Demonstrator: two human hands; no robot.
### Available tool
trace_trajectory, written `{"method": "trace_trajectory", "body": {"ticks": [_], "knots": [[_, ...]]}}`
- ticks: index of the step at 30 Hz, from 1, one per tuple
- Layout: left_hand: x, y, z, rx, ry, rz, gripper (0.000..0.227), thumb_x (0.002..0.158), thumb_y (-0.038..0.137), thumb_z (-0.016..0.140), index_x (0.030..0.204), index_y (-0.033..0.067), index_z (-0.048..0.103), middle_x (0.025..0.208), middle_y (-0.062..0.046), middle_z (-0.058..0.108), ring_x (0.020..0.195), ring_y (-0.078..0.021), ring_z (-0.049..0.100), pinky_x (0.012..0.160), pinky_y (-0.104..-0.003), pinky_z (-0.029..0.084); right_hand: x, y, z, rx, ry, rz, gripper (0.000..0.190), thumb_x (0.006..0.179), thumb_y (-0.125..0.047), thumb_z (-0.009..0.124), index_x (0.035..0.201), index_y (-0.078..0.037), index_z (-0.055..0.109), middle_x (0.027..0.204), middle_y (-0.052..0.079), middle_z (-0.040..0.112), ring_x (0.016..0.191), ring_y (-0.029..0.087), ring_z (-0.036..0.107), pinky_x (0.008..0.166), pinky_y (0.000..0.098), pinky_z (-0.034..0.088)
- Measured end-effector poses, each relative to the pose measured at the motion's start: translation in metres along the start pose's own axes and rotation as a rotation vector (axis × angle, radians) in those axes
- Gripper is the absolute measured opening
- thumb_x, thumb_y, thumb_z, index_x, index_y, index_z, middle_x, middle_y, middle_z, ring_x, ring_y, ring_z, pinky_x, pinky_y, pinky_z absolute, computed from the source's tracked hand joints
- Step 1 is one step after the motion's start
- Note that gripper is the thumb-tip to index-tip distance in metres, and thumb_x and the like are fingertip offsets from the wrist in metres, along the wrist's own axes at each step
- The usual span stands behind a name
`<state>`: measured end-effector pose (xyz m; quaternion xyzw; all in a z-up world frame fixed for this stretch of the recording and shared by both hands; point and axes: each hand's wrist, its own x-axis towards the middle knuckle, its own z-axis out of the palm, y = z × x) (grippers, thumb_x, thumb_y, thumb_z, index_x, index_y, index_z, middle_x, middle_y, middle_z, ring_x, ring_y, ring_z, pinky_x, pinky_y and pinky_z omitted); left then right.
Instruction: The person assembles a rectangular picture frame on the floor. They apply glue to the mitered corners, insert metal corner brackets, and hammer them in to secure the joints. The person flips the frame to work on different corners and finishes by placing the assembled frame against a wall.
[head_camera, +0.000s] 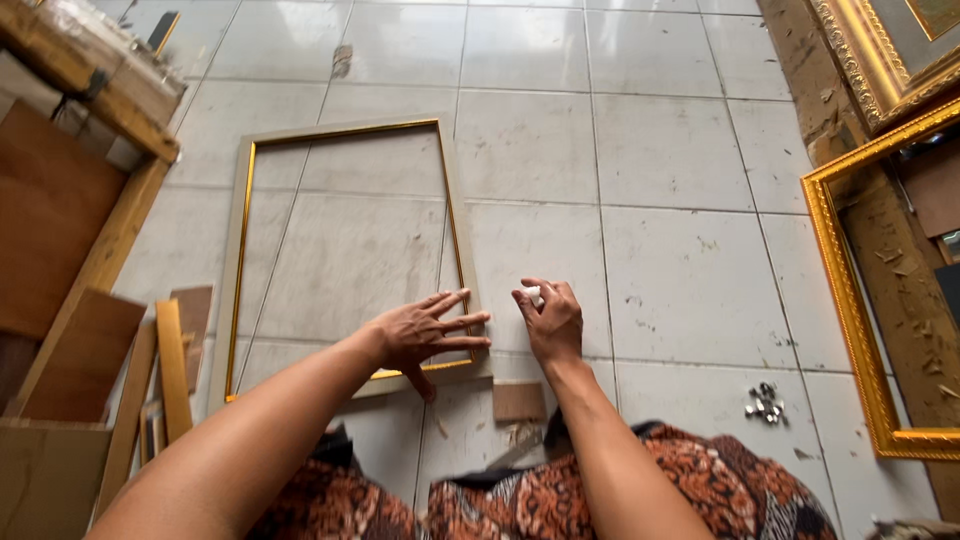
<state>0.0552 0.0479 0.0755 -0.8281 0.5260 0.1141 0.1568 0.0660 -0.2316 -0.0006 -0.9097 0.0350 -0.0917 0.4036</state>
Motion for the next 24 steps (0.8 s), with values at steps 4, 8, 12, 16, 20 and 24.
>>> {"method": "trace_trajectory", "body": {"ticks": [4, 8, 12, 16, 20, 24], "knots": [[-0.024, 0.028, 0.001, -0.008, -0.064, -0.125, 0.135, 0.069, 0.088, 0.083, 0.179, 0.0467, 0.016, 0.189, 0.002, 0.019, 0.173, -0.0472, 0.013, 0.14, -0.061, 0.02, -0.018, 0.006, 0.002, -0.091, -0.075, -0.122, 0.032, 0.097, -0.042, 0.088, 0.125, -0.027, 0.083, 0.106, 0.006, 0.074, 0.081, 0.025, 0.081, 0.08, 0.0389, 0.065], [-0.018, 0.05, 0.032, -0.285, -0.09, -0.507, 0.114, 0.074, 0.077, 0.089, 0.169, 0.0424, 0.037, 0.177, -0.005, 0.037, 0.158, -0.0463, 0.034, 0.122, -0.072, 0.033, -0.026, 0.004, 0.001, -0.087, -0.073, -0.137, 0.035, 0.092, -0.033, 0.092, 0.124, -0.023, 0.082, 0.104, 0.009, 0.076, 0.085, 0.027, 0.081, 0.08, 0.0414, 0.065], [0.015, 0.052, 0.084, -0.476, -0.057, -0.769, 0.061, 0.083, 0.077, 0.076, 0.124, 0.0323, 0.076, 0.114, -0.002, 0.082, 0.11, -0.0375, 0.08, 0.094, -0.074, 0.048, -0.049, -0.044, -0.024, -0.028, -0.024, 0.076, 0.062, 0.084, -0.016, 0.098, 0.139, -0.013, 0.069, 0.121, 0.016, 0.074, 0.106, 0.038, 0.081, 0.093, 0.0491, 0.067], [0.013, 0.096, 0.067, -0.559, 0.181, -0.86, 0.046, 0.083, 0.064, 0.084, 0.115, 0.0342, 0.068, 0.111, 0.001, 0.073, 0.114, -0.0349, 0.073, 0.088, -0.061, 0.051, -0.072, -0.056, -0.034, -0.067, -0.075, 0.274, 0.05, 0.092, -0.033, 0.09, 0.126, -0.011, 0.061, 0.111, 0.016, 0.074, 0.109, 0.042, 0.08, 0.093, 0.0538, 0.064], [0.013, 0.106, 0.062, -0.843, 0.37, -0.899, 0.05, 0.08, 0.048, 0.096, 0.12, 0.0337, 0.069, 0.12, 0.003, 0.065, 0.125, -0.0314, 0.064, 0.102, -0.059, 0.052, -0.08, -0.065, -0.032, -0.333, -0.524, 0.176, 0.053, 0.112, -0.063, 0.047, 0.123, -0.023, 0.079, 0.119, 0.014, 0.084, 0.122, 0.042, 0.078, 0.107, 0.0634, 0.053], [0.007, 0.102, 0.047, -0.94, 0.501, -0.895, 0.034, 0.081, 0.037, 0.097, 0.108, 0.0332, 0.077, 0.108, 0.006, 0.067, 0.12, -0.0257, 0.061, 0.11, -0.063, 0.046, -0.075, -0.065, -0.009, -0.541, -0.6, -0.002, 0.058, 0.116, -0.061, 0.031, 0.115, -0.031, 0.08, 0.119, 0.007, 0.086, 0.121, 0.038, 0.079, 0.114, 0.0723, 0.041]]}}
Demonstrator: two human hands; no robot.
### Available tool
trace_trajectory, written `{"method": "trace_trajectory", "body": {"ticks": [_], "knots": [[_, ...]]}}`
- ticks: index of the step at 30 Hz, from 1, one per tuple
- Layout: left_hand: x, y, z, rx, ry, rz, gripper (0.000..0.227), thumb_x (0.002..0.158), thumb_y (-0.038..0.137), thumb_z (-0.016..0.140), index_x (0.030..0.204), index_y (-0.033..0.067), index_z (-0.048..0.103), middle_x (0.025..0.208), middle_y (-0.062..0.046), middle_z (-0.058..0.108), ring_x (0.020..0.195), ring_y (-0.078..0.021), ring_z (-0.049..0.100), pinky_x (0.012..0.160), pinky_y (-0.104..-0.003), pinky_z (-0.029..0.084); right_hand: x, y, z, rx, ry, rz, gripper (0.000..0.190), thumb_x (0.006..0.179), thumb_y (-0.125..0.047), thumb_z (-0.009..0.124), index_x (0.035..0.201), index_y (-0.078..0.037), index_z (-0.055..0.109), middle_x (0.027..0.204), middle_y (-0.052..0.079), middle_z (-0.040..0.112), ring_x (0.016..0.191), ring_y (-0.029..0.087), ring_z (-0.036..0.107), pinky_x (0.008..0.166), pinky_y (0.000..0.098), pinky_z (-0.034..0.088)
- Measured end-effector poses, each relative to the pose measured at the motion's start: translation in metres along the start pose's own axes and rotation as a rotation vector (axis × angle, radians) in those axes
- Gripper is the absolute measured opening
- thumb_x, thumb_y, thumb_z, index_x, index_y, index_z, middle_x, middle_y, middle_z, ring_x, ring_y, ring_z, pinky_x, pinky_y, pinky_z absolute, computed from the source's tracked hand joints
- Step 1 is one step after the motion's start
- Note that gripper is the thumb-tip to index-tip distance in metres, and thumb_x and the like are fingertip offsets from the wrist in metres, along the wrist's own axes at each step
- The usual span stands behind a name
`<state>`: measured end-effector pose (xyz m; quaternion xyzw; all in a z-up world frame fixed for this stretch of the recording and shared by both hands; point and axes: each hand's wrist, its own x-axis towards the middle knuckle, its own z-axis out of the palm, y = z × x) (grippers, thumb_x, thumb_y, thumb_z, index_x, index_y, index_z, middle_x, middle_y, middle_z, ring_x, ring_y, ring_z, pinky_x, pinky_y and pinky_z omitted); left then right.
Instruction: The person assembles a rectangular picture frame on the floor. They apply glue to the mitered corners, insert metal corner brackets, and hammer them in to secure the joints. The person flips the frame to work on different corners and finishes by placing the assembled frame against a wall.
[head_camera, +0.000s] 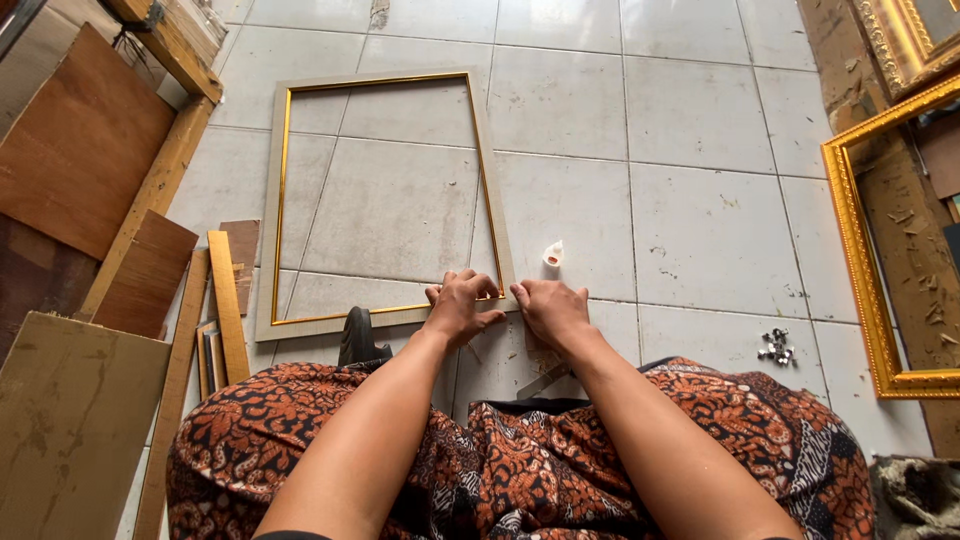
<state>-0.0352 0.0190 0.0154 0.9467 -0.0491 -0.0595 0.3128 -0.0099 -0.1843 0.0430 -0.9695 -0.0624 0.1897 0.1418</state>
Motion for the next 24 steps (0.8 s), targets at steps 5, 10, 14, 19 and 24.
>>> {"method": "trace_trajectory", "body": {"ticks": [5, 10, 14, 19, 24], "knots": [[0.006, -0.004, -0.001, 0.027, 0.049, 0.032, 0.031, 0.079, 0.042, 0.095, 0.104, 0.0349, 0.077, 0.105, 0.008, 0.071, 0.115, -0.0231, 0.066, 0.102, -0.054, 0.046, 0.014, 0.005, 0.001, -0.04, 0.012, -0.072, 0.054, 0.116, -0.057, 0.033, 0.109, -0.03, 0.079, 0.11, 0.008, 0.085, 0.114, 0.039, 0.08, 0.106, 0.0658, 0.045], [0.007, -0.002, -0.001, 0.046, 0.032, 0.036, 0.029, 0.081, 0.044, 0.093, 0.104, 0.0381, 0.076, 0.106, 0.01, 0.07, 0.116, -0.0228, 0.066, 0.101, -0.052, 0.044, 0.011, 0.001, -0.01, -0.028, -0.033, -0.06, 0.052, 0.115, -0.056, 0.036, 0.106, -0.032, 0.081, 0.107, 0.01, 0.086, 0.116, 0.039, 0.081, 0.106, 0.0645, 0.045], [0.008, -0.001, -0.003, 0.07, 0.018, 0.028, 0.027, 0.083, 0.046, 0.09, 0.105, 0.0399, 0.075, 0.107, 0.012, 0.071, 0.116, -0.0225, 0.067, 0.1, -0.052, 0.044, 0.015, 0.0, -0.009, 0.001, -0.032, -0.044, 0.051, 0.115, -0.056, 0.038, 0.105, -0.031, 0.082, 0.104, 0.01, 0.086, 0.114, 0.039, 0.082, 0.107, 0.065, 0.044], [0.004, 0.001, 0.0, 0.113, 0.024, 0.025, 0.028, 0.084, 0.047, 0.089, 0.106, 0.0383, 0.073, 0.107, 0.012, 0.071, 0.115, -0.0234, 0.067, 0.102, -0.053, 0.046, 0.011, -0.002, -0.008, 0.021, -0.033, -0.03, 0.05, 0.115, -0.055, 0.04, 0.106, -0.03, 0.082, 0.106, 0.011, 0.086, 0.115, 0.04, 0.082, 0.107, 0.0675, 0.044], [0.011, -0.002, 0.012, 0.14, 0.09, 0.072, 0.032, 0.077, 0.05, 0.086, 0.098, 0.0326, 0.069, 0.098, 0.008, 0.067, 0.107, -0.0253, 0.07, 0.096, -0.052, 0.048, -0.001, -0.01, -0.028, 0.103, -0.04, 0.009, 0.045, 0.113, -0.053, 0.048, 0.107, -0.028, 0.085, 0.108, 0.015, 0.087, 0.121, 0.044, 0.079, 0.104, 0.0667, 0.049]]}}
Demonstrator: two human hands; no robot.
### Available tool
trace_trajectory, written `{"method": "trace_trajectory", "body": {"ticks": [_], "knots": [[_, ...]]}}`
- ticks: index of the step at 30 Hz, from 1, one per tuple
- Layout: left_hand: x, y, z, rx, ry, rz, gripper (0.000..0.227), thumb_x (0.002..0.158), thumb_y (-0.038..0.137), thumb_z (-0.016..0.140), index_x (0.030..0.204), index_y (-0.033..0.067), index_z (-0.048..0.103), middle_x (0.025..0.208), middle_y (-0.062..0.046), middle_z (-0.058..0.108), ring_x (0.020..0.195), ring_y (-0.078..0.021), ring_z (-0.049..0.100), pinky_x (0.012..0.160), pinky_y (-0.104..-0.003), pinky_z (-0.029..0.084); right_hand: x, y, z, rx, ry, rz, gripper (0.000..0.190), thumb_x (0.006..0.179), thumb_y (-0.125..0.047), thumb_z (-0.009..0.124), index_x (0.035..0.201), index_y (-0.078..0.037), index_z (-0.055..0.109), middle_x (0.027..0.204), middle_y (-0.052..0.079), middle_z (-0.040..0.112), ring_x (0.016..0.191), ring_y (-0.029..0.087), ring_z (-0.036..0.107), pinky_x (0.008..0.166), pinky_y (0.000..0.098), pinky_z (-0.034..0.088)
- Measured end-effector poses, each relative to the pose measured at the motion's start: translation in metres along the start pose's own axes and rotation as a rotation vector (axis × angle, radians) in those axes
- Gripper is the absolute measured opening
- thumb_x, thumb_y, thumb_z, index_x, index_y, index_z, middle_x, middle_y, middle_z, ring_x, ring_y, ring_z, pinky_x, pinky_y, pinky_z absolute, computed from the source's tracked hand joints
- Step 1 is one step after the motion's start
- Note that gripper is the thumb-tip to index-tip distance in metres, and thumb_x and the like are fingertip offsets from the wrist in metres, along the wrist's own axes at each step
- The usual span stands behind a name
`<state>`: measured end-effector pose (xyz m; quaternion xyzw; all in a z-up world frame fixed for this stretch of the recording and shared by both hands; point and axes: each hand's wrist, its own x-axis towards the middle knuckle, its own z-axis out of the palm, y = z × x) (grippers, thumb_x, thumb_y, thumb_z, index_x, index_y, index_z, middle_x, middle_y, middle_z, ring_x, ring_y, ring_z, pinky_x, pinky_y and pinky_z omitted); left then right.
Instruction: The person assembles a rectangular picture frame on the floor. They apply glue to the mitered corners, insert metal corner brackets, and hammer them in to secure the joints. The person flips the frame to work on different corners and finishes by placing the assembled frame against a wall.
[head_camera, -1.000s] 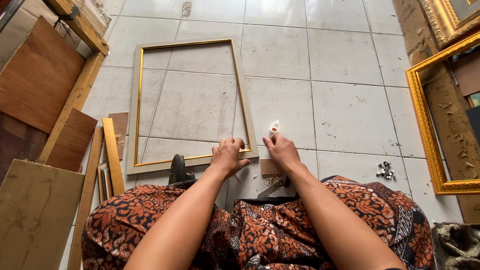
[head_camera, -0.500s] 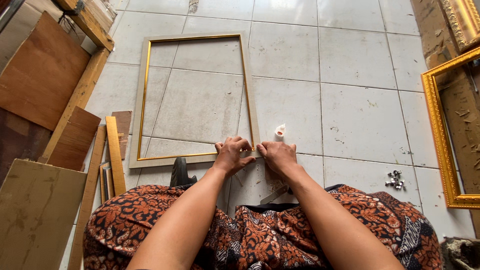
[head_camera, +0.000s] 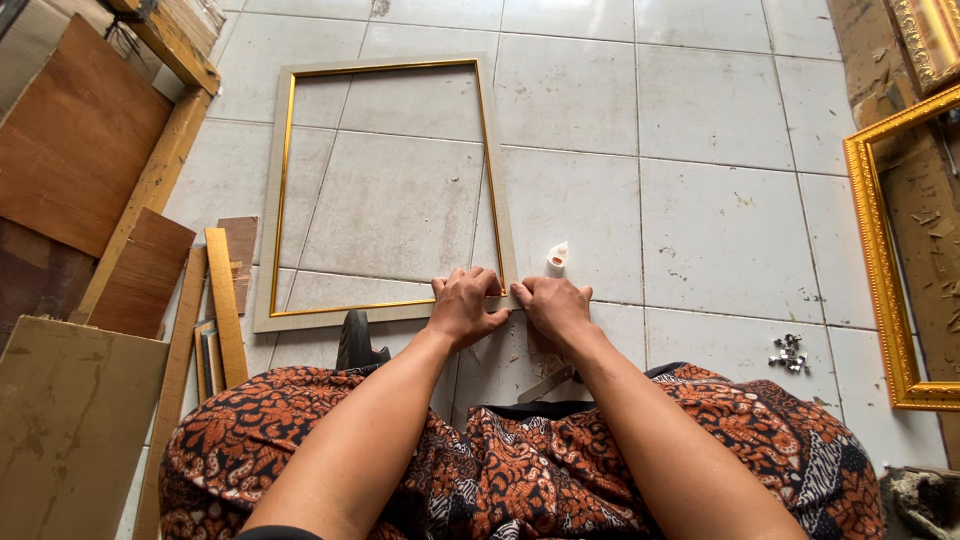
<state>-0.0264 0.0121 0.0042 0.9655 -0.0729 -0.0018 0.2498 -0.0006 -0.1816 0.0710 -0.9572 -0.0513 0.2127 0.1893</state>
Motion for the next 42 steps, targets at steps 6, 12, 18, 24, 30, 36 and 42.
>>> {"method": "trace_trajectory", "body": {"ticks": [6, 12, 18, 24, 30, 36, 42], "knots": [[-0.001, 0.005, -0.008, -0.022, -0.002, 0.009, 0.032, 0.076, 0.051, 0.084, 0.097, 0.0321, 0.069, 0.097, 0.008, 0.068, 0.106, -0.0271, 0.07, 0.098, -0.053, 0.047, 0.008, 0.006, 0.01, 0.007, -0.024, 0.065, 0.041, 0.112, -0.056, 0.049, 0.109, -0.035, 0.085, 0.106, 0.008, 0.087, 0.12, 0.038, 0.08, 0.113, 0.0658, 0.041], [-0.002, 0.011, -0.015, -0.017, -0.01, -0.013, 0.036, 0.074, 0.054, 0.082, 0.1, 0.0326, 0.069, 0.099, 0.007, 0.07, 0.107, -0.0275, 0.069, 0.098, -0.052, 0.047, -0.007, -0.007, -0.01, 0.029, -0.019, 0.043, 0.042, 0.112, -0.053, 0.052, 0.107, -0.029, 0.086, 0.106, 0.015, 0.086, 0.12, 0.044, 0.079, 0.1, 0.0639, 0.054], [0.003, 0.019, -0.018, 0.027, -0.091, -0.014, 0.071, 0.077, 0.048, 0.083, 0.142, 0.0473, 0.053, 0.109, 0.008, 0.064, 0.109, -0.0277, 0.066, 0.103, -0.054, 0.047, 0.009, 0.003, 0.011, -0.033, 0.009, 0.055, 0.04, 0.111, -0.054, 0.051, 0.105, -0.033, 0.085, 0.099, 0.007, 0.086, 0.116, 0.036, 0.081, 0.104, 0.0618, 0.049], [0.002, 0.029, -0.028, 0.088, -0.131, 0.047, 0.05, 0.078, 0.045, 0.076, 0.128, 0.0467, 0.069, 0.119, 0.005, 0.062, 0.113, -0.0304, 0.063, 0.102, -0.055, 0.049, 0.005, 0.015, 0.008, -0.005, -0.078, 0.137, 0.027, 0.103, -0.052, 0.065, 0.113, -0.038, 0.087, 0.12, -0.001, 0.088, 0.13, 0.032, 0.076, 0.112, 0.0702, 0.044], [0.004, 0.028, -0.024, 0.069, -0.117, 0.051, 0.043, 0.078, 0.046, 0.074, 0.121, 0.0468, 0.072, 0.118, 0.004, 0.062, 0.115, -0.0296, 0.064, 0.102, -0.053, 0.048, -0.005, 0.047, -0.026, 0.369, 0.308, 0.306, 0.075, 0.088, -0.062, 0.09, 0.142, -0.021, 0.057, 0.127, 0.003, 0.075, 0.134, 0.037, 0.064, 0.104, 0.0683, 0.053], [0.01, 0.012, -0.003, 0.097, -0.065, 0.098, 0.044, 0.075, 0.05, 0.074, 0.119, 0.0511, 0.073, 0.106, 0.005, 0.063, 0.106, -0.0266, 0.065, 0.098, -0.051, 0.048, 0.042, 0.079, 0.011, 0.307, 0.385, 0.152, 0.041, 0.105, -0.07, 0.074, 0.135, -0.043, 0.074, 0.151, -0.009, 0.061, 0.145, 0.034, 0.047, 0.11, 0.0666, 0.035], [0.009, 0.013, -0.007, 0.088, -0.053, 0.116, 0.043, 0.074, 0.051, 0.075, 0.118, 0.0517, 0.074, 0.104, 0.004, 0.064, 0.105, -0.0266, 0.065, 0.099, -0.051, 0.048, -0.003, 0.055, -0.019, 0.554, 0.201, 0.048, 0.04, 0.102, -0.043, 0.085, 0.133, -0.018, 0.082, 0.136, 0.01, 0.081, 0.124, 0.037, 0.078, 0.107, 0.0557, 0.062]]}}
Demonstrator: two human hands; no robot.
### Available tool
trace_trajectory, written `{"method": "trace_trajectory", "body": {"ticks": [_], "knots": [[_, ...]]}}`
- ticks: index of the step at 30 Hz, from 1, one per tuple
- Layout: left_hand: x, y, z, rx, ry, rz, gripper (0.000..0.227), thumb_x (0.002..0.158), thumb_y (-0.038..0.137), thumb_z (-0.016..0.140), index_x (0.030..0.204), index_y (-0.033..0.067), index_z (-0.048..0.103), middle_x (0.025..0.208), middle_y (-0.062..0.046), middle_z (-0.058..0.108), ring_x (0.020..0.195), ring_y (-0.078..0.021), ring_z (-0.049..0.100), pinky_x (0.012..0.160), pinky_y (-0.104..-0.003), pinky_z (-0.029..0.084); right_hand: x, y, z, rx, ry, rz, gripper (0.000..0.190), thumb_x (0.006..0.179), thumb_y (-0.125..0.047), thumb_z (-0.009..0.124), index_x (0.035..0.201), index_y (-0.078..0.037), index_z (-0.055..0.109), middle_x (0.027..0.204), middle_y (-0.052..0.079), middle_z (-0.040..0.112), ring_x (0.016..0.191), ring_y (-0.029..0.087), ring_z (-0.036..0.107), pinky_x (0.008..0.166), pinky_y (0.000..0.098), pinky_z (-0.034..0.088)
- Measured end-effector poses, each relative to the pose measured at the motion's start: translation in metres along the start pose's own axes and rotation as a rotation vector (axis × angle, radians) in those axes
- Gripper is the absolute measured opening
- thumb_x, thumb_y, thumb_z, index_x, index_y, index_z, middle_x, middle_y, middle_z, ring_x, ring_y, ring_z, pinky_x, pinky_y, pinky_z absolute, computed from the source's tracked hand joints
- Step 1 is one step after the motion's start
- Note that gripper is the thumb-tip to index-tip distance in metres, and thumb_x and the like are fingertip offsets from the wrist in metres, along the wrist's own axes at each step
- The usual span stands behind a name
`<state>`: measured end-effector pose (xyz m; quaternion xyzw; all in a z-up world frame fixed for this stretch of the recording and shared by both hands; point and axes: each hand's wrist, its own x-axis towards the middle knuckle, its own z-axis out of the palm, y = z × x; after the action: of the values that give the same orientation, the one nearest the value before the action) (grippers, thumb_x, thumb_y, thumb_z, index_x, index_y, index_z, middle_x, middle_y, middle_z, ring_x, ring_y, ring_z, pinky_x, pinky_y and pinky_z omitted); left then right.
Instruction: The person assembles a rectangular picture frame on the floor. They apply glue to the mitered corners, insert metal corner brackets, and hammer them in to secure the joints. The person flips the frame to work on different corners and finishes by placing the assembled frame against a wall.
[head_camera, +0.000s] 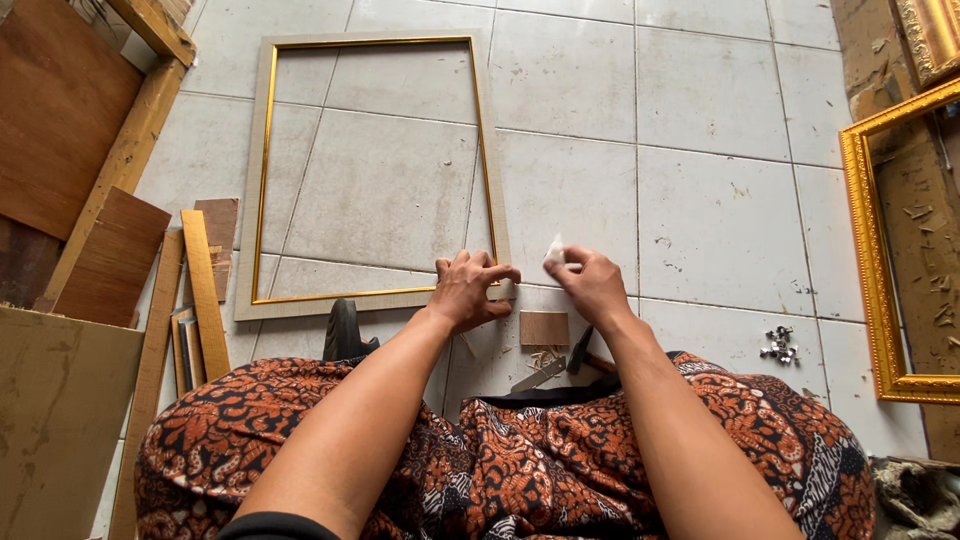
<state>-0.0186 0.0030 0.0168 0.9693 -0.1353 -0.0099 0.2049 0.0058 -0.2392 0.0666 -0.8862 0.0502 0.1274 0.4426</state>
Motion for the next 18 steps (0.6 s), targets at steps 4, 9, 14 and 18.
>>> {"method": "trace_trajectory", "body": {"ticks": [4, 9, 14, 18], "knots": [[0.003, -0.002, 0.004, -0.004, -0.011, 0.004, 0.041, 0.075, 0.052, 0.074, 0.116, 0.0543, 0.074, 0.104, 0.004, 0.063, 0.105, -0.0255, 0.064, 0.099, -0.05, 0.047, -0.024, -0.023, -0.013, -0.173, -0.172, -0.078, 0.032, 0.096, -0.026, 0.08, 0.126, -0.016, 0.086, 0.122, 0.012, 0.088, 0.113, 0.036, 0.084, 0.1, 0.0518, 0.066], [0.004, -0.005, 0.008, 0.011, 0.001, 0.004, 0.042, 0.074, 0.052, 0.074, 0.116, 0.0527, 0.074, 0.105, 0.003, 0.063, 0.106, -0.026, 0.064, 0.099, -0.05, 0.046, -0.027, -0.022, -0.009, -0.347, -0.243, -0.151, 0.03, 0.089, -0.028, 0.085, 0.117, -0.018, 0.084, 0.104, 0.014, 0.089, 0.101, 0.036, 0.086, 0.087, 0.0493, 0.067], [0.003, -0.002, 0.002, -0.012, -0.03, -0.002, 0.04, 0.076, 0.052, 0.074, 0.116, 0.0523, 0.074, 0.106, 0.003, 0.063, 0.107, -0.0265, 0.064, 0.099, -0.051, 0.046, -0.021, -0.013, -0.001, -0.349, -0.244, -0.124, 0.026, 0.087, -0.031, 0.085, 0.11, -0.02, 0.084, 0.098, 0.01, 0.088, 0.096, 0.032, 0.086, 0.085, 0.0477, 0.067], [0.005, -0.002, 0.002, -0.025, -0.056, -0.008, 0.04, 0.076, 0.051, 0.074, 0.116, 0.0525, 0.074, 0.107, 0.003, 0.063, 0.108, -0.0264, 0.064, 0.098, -0.052, 0.046, -0.019, -0.01, 0.0, -0.264, -0.283, -0.077, 0.031, 0.084, -0.032, 0.085, 0.108, -0.013, 0.079, 0.1, 0.014, 0.087, 0.094, 0.032, 0.086, 0.083, 0.0469, 0.067]]}}
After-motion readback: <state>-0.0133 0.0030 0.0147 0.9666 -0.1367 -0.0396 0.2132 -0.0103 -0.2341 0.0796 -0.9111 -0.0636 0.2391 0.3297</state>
